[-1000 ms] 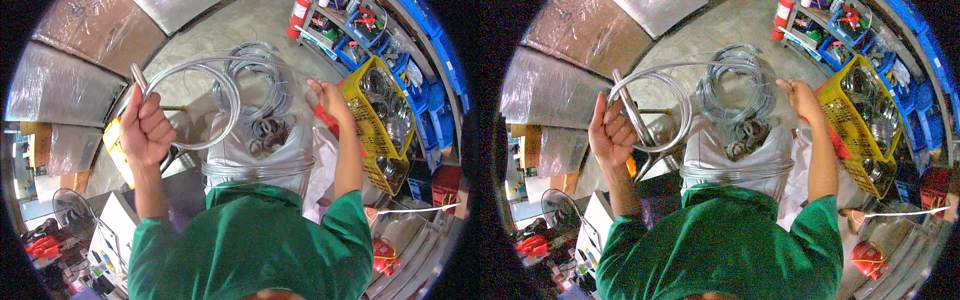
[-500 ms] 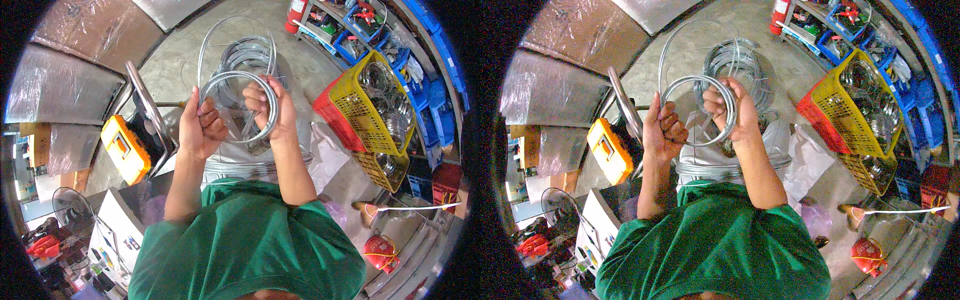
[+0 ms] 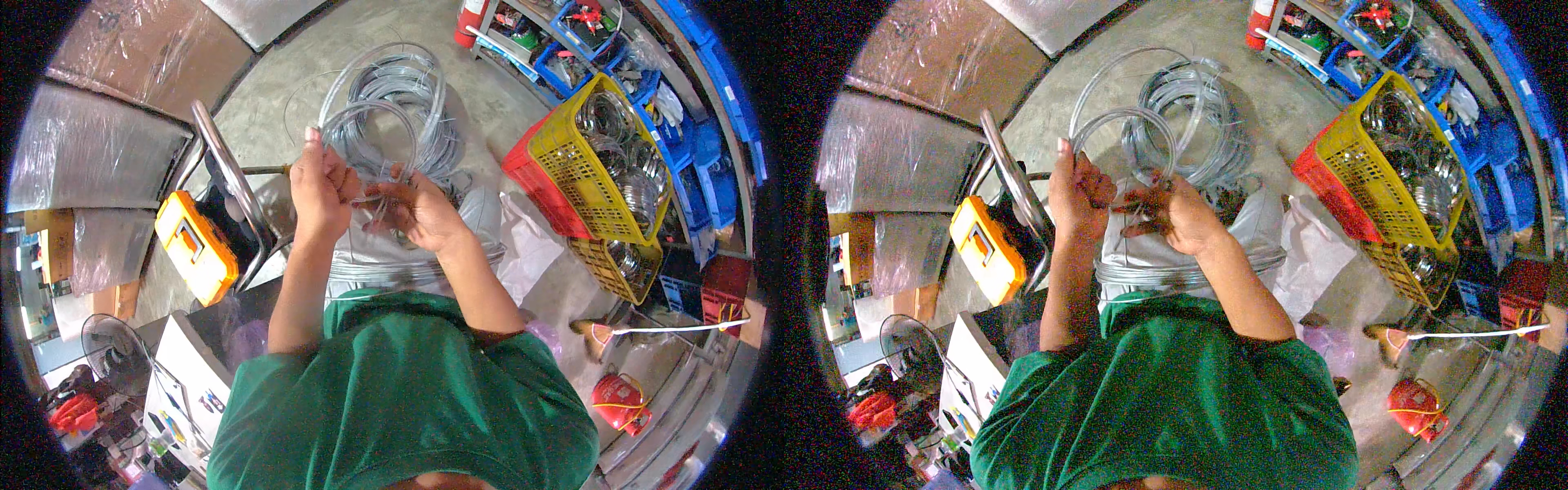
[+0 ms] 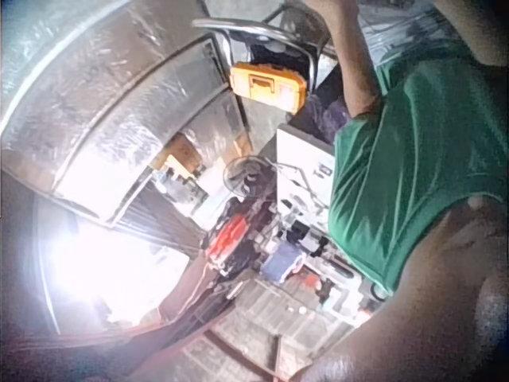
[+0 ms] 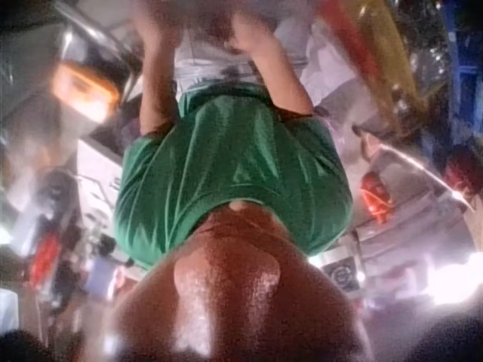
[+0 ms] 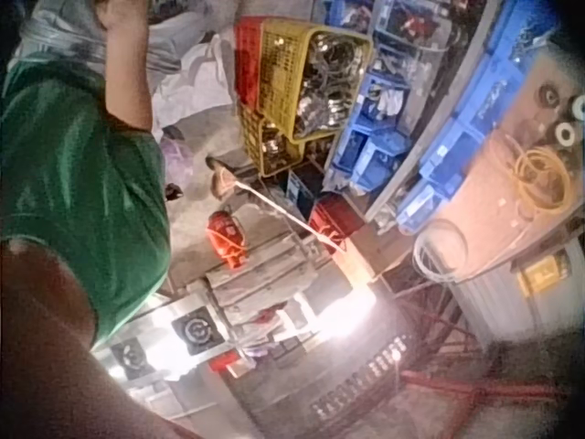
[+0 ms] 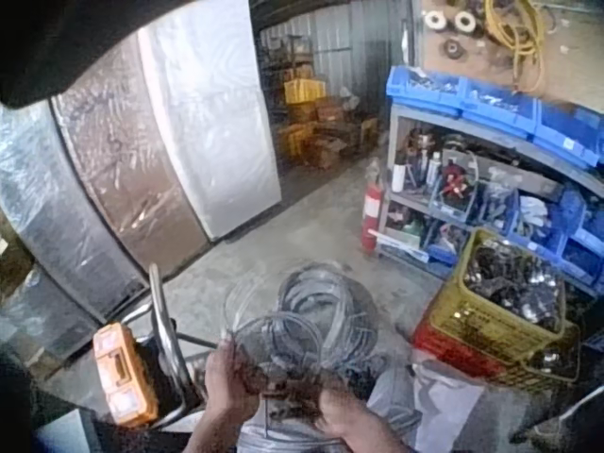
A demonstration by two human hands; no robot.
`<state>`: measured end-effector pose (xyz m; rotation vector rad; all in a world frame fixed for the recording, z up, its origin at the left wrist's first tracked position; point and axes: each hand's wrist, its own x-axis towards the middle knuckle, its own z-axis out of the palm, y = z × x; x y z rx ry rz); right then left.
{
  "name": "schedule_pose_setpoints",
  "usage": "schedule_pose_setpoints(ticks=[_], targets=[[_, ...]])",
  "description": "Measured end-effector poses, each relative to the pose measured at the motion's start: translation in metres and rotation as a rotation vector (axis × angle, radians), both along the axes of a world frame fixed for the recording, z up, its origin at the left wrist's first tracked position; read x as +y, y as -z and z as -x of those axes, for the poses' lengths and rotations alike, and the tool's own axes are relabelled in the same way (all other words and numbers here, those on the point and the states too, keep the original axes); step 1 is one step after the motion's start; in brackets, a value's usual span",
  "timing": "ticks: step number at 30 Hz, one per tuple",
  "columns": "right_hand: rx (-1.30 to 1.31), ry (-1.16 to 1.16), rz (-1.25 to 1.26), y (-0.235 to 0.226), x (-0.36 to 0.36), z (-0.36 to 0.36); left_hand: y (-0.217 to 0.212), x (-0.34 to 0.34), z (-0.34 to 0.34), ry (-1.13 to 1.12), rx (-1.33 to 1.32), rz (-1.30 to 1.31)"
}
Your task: The person repeatedly coils lengths of gray wire by hand into loops and places them on a pile. The person handles the wire directly without tools, forming neat loops and stacking them.
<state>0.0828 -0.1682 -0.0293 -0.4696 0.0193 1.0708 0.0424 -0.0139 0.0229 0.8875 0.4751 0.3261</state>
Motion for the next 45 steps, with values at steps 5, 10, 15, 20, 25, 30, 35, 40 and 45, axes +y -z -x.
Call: schedule_pose_setpoints(ticks=[5, 10, 15, 20, 25, 30, 35, 40, 45], targets=[[-0.078, -0.209, 0.174, 0.012, -0.015, -0.016, 0.013, 0.005, -0.006, -0.012, 0.03, -0.036], [-1.013, 0.026, 0.884, 0.04, -0.073, -0.017, -0.021, 0.062, -0.016, -0.166, 0.002, 0.051], [-1.332, 0.161, 1.616, 0.049, -0.175, -0.021, -0.058, 0.111, 0.003, -0.045, 0.033, 0.035], [-1.412, 0.375, 1.844, 0.067, -0.186, -0.044, -0.057, 0.069, 0.017, 0.296, -0.144, 0.327], [-1.384, 0.832, 1.357, 0.075, -0.085, -0.041, -0.049, 0.021, 0.007, 0.377, -0.528, 0.832], [-0.082, 0.637, -0.019, 0.03, -0.032, -0.033, -0.019, -0.003, 0.003, 0.271, -0.424, 0.779], [0.078, 0.619, -0.094, -0.006, -0.005, -0.016, -0.005, -0.015, -0.002, 0.21, -0.38, 0.66], [0.133, 0.492, -0.252, -0.001, 0.007, 0.012, 0.007, -0.019, -0.018, -0.005, -0.149, 0.427], [-0.347, 0.401, 0.264, 0.007, 0.003, 0.008, 0.023, -0.03, -0.022, -0.04, -0.076, 0.291]])
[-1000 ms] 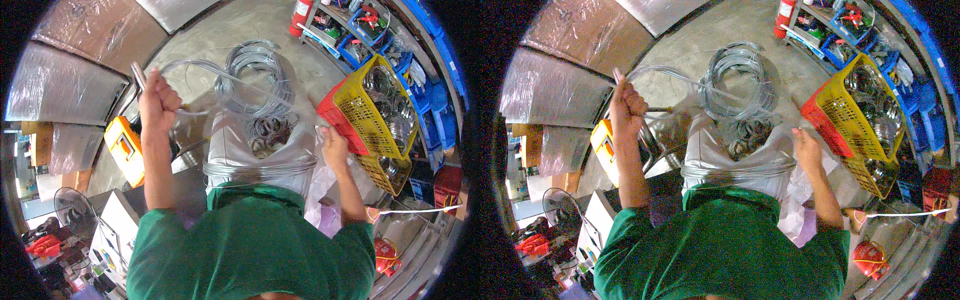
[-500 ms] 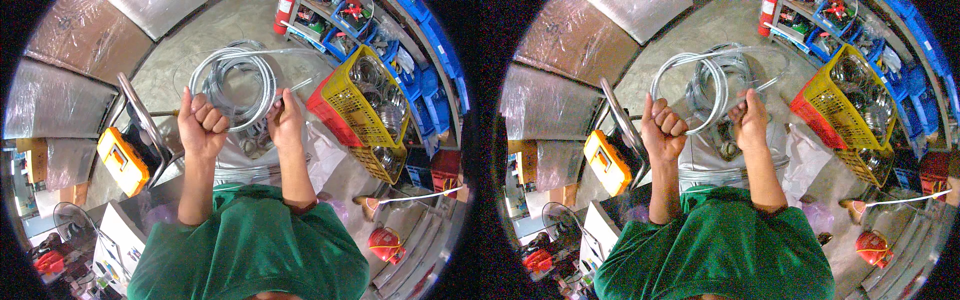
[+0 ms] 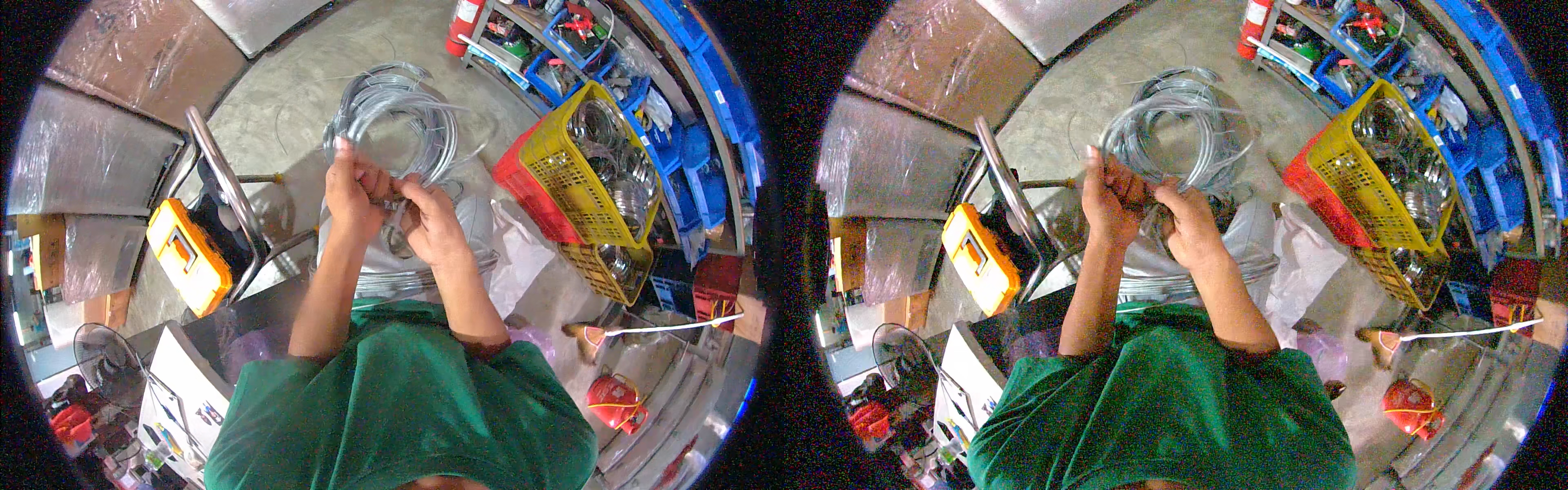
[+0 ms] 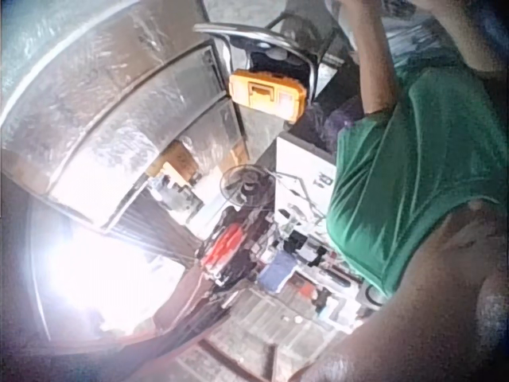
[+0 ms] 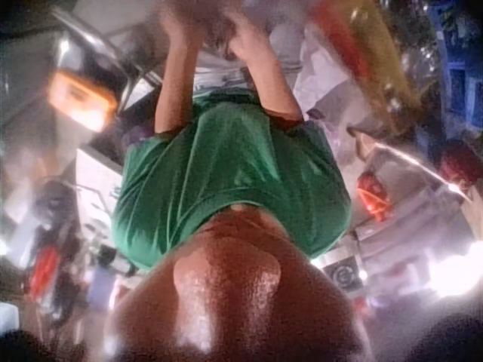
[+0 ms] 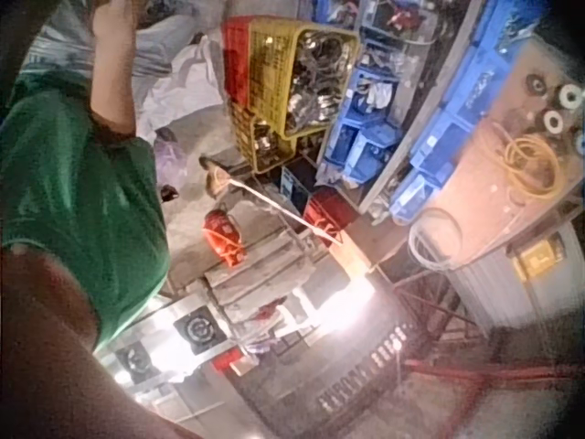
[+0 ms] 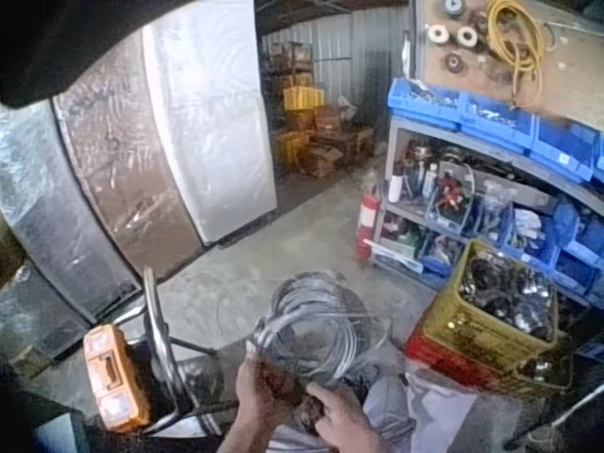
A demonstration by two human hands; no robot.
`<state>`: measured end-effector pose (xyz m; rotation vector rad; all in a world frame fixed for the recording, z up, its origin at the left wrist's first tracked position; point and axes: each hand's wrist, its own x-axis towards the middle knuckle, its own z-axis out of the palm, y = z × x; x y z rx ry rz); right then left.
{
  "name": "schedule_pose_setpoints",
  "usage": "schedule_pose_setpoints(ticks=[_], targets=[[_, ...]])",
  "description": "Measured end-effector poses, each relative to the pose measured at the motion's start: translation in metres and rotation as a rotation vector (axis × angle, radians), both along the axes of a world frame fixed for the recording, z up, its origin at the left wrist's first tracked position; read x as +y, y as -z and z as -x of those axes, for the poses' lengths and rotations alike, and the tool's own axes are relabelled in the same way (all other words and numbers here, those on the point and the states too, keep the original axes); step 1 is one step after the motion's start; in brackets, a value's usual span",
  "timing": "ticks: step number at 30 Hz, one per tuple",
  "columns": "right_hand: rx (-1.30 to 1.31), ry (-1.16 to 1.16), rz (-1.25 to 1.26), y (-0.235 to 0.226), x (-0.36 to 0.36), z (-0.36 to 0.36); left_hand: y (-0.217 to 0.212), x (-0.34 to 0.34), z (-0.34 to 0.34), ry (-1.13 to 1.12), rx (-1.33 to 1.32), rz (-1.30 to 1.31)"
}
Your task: The person repeatedly coils lengths of gray wire by hand into loops and places them on a pile. The person handles the wire directly without tools, forming neat loops and stacking them.
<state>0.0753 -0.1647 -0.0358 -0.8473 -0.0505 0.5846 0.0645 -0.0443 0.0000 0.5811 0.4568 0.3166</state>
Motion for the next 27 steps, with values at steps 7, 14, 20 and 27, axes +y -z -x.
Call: schedule_pose_setpoints(ticks=[7, 14, 20, 27], targets=[[0.312, -0.519, 0.043, -0.011, -0.035, -0.022, 0.021, 0.007, 0.003, 0.075, -0.054, -0.285], [-0.147, -0.43, 0.67, 0.007, -0.107, -0.011, -0.007, 0.084, -0.021, -0.212, -0.055, -0.063], [-0.86, -0.107, 1.312, 0.016, -0.16, 0.009, -0.036, 0.129, -0.015, 0.094, -0.205, 0.091], [-1.057, 0.086, 1.135, 0.037, -0.081, 0.021, -0.041, 0.021, -0.016, 0.121, -0.574, 0.337]])
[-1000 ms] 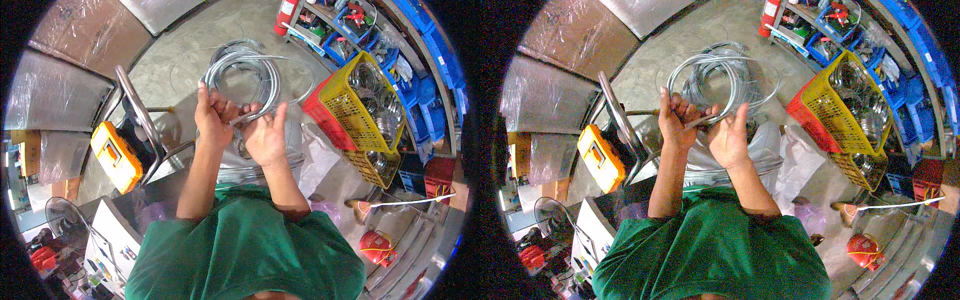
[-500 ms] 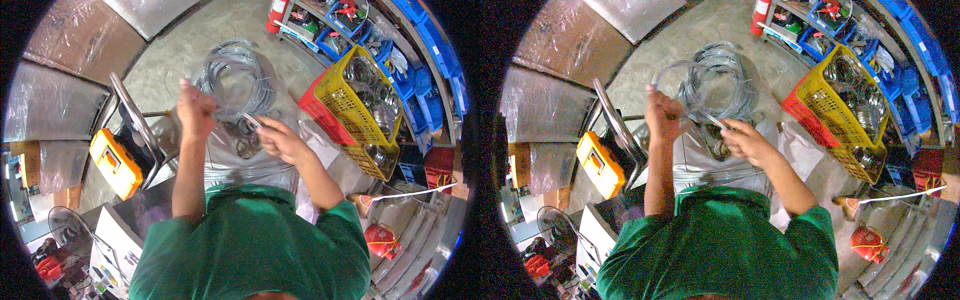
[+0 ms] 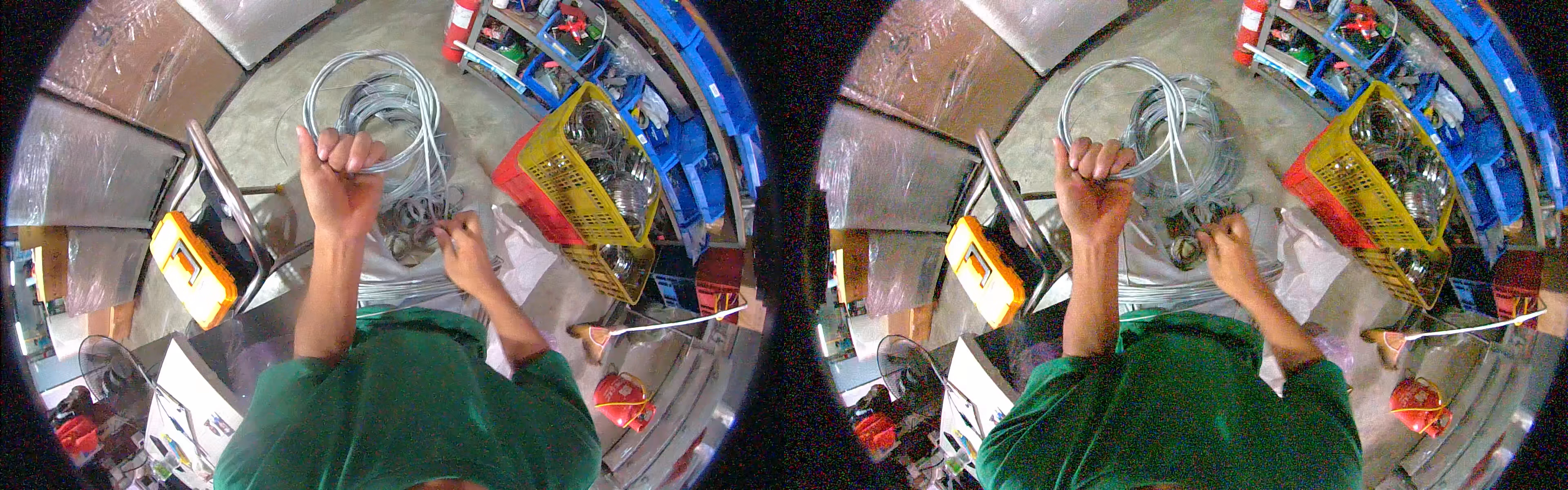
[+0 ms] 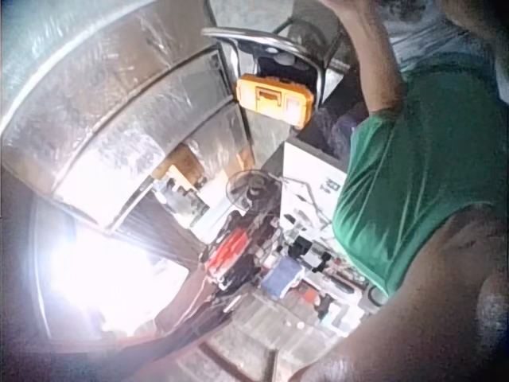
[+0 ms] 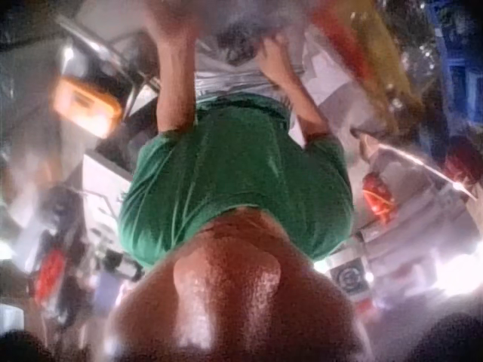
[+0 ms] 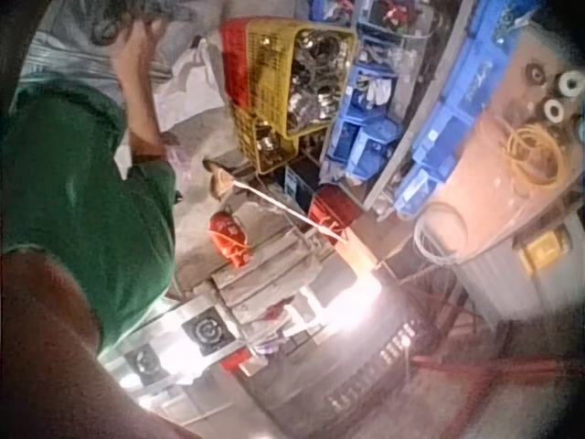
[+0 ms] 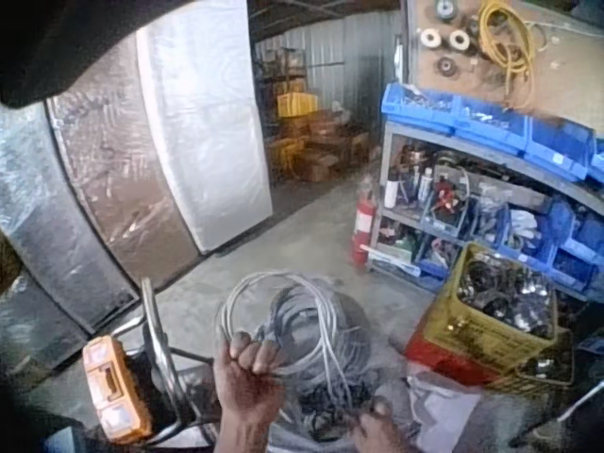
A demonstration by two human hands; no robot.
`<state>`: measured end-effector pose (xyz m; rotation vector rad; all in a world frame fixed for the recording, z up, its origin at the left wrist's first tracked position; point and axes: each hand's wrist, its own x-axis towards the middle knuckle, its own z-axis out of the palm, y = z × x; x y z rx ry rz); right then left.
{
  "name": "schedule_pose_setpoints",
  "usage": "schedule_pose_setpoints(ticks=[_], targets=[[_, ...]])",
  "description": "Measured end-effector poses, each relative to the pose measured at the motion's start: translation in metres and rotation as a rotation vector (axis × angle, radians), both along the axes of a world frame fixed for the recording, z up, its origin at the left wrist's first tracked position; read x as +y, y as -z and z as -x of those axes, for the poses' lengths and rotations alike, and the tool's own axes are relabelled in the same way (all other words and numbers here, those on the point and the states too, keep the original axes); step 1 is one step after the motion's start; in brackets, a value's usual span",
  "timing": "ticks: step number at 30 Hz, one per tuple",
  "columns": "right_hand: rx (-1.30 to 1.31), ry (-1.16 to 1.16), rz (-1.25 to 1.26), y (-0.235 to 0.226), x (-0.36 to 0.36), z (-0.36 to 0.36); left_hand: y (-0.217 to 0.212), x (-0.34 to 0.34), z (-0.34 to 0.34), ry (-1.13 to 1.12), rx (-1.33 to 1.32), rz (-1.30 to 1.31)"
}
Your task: The person repeatedly coils lengths of gray wire by hand into loops and places them on a pile. The person handles the wire directly without tools, forming neat loops and stacking them.
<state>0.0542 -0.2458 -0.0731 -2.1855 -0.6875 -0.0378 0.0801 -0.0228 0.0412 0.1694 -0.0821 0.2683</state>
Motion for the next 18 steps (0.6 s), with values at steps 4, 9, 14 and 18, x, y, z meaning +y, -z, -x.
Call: schedule_pose_setpoints(ticks=[4, 9, 14, 18], targets=[[0.386, 0.208, -0.432, -0.005, 0.054, -0.001, -0.008, -0.018, 0.009, -0.063, 0.059, 0.058], [0.484, 0.323, -1.048, -0.02, 0.091, -0.024, -0.013, -0.026, 0.023, -0.043, 0.176, 0.062], [0.468, 0.056, -1.393, -0.041, 0.091, -0.043, -0.011, -0.034, 0.03, 0.101, 0.327, 0.087], [0.602, -0.144, -1.404, -0.055, 0.081, -0.038, -0.007, -0.039, 0.029, 0.107, 0.517, -0.011]])
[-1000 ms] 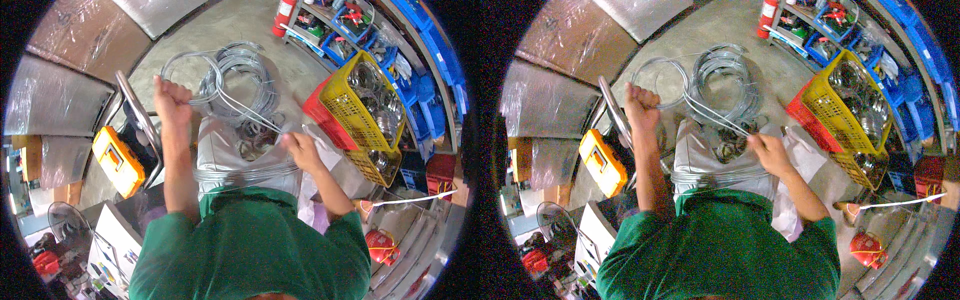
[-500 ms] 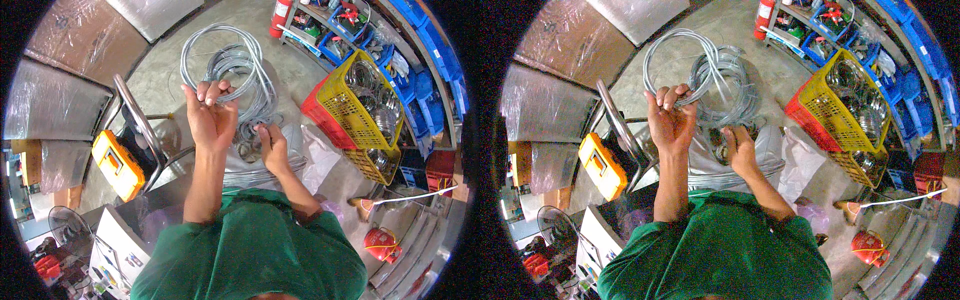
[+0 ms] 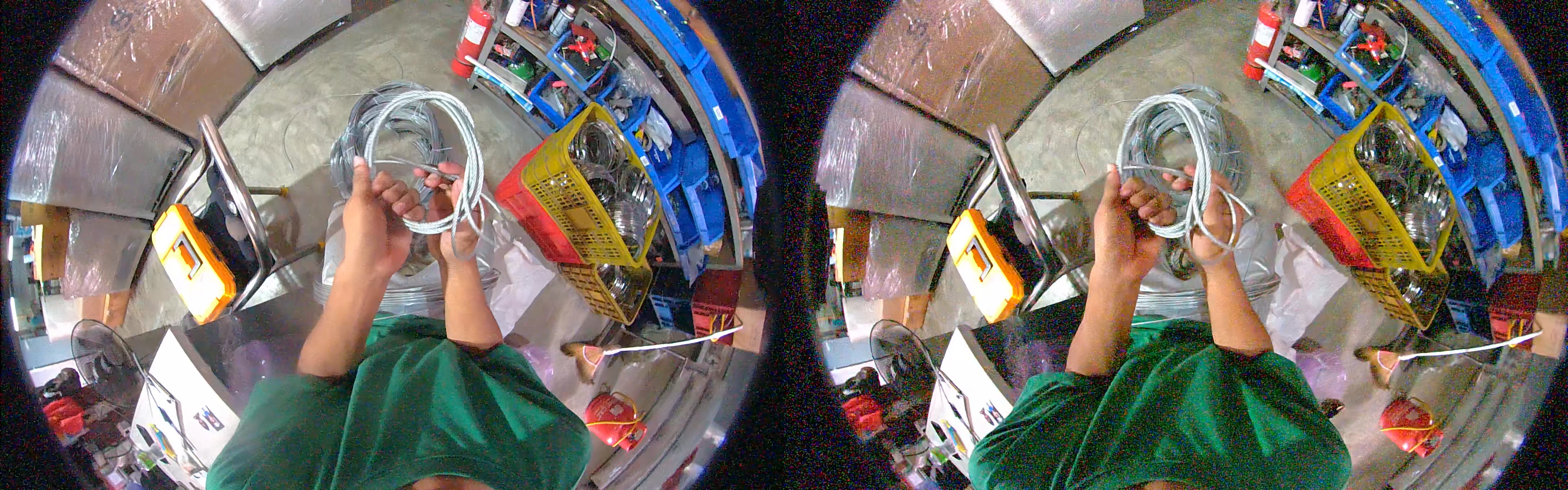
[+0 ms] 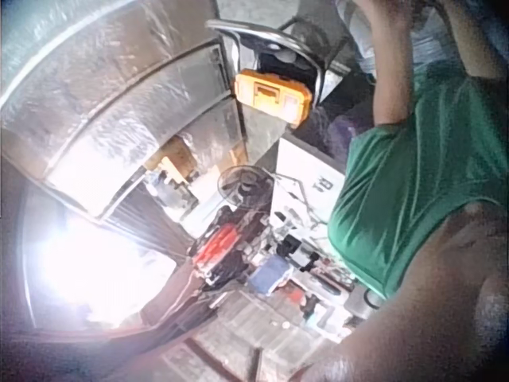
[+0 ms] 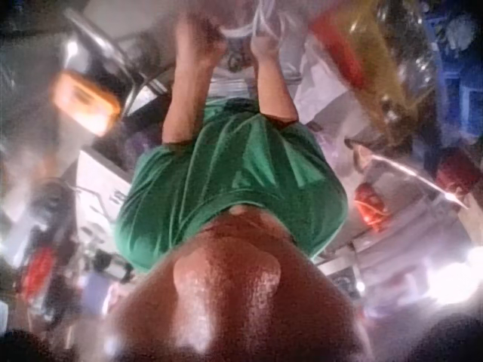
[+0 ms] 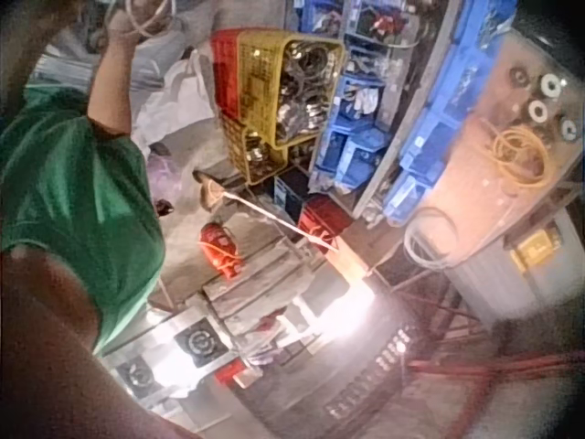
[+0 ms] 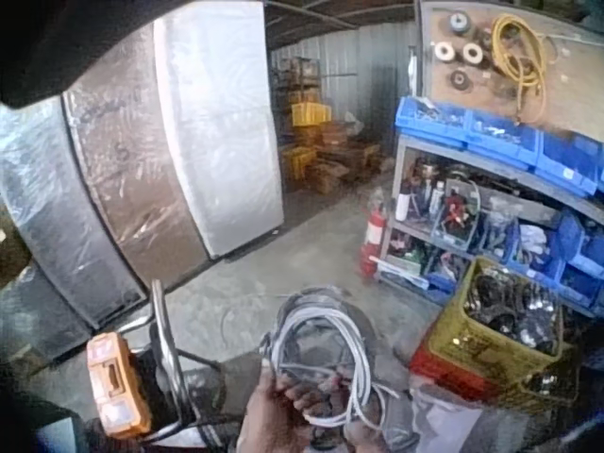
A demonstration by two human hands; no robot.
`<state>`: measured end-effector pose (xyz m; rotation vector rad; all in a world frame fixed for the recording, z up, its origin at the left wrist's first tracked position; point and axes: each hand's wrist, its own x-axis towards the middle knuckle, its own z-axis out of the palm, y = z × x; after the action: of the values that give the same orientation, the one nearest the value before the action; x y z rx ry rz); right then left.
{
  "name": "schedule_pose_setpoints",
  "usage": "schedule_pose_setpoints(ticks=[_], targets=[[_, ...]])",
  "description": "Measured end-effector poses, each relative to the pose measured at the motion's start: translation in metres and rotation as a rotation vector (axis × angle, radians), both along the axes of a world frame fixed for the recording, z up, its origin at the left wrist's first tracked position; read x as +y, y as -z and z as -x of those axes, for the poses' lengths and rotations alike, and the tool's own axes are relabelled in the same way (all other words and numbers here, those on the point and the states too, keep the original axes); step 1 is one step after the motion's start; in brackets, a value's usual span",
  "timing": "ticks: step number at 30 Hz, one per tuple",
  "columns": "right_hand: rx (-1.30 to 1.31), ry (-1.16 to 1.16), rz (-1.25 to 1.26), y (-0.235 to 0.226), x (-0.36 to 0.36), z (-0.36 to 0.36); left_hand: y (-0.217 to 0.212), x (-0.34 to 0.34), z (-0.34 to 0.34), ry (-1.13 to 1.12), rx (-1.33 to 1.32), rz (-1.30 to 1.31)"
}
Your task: The person repeatedly coils lengths of gray wire by hand into loops and places them on a pile. The person handles the wire directly without tools, forming neat loops and stacking them.
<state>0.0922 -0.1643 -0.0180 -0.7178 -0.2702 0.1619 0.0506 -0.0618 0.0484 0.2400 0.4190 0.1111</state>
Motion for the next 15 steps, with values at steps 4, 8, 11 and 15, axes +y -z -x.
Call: schedule_pose_setpoints(ticks=[4, 8, 11, 15], targets=[[-0.246, -0.113, 0.514, -0.006, -0.012, -0.008, 0.006, -0.011, -0.004, 0.173, 0.271, -0.242], [-0.946, 0.057, 1.064, -0.015, -0.028, -0.037, 0.017, -0.01, 0.0, 0.285, 0.29, -0.493], [-1.319, 0.056, 1.396, -0.026, -0.05, -0.045, 0.03, -0.001, 0.006, 0.466, 0.334, -0.534], [-1.516, -0.014, 1.594, -0.041, -0.069, -0.044, 0.05, -0.01, 0.008, 0.528, 0.263, -0.417]])
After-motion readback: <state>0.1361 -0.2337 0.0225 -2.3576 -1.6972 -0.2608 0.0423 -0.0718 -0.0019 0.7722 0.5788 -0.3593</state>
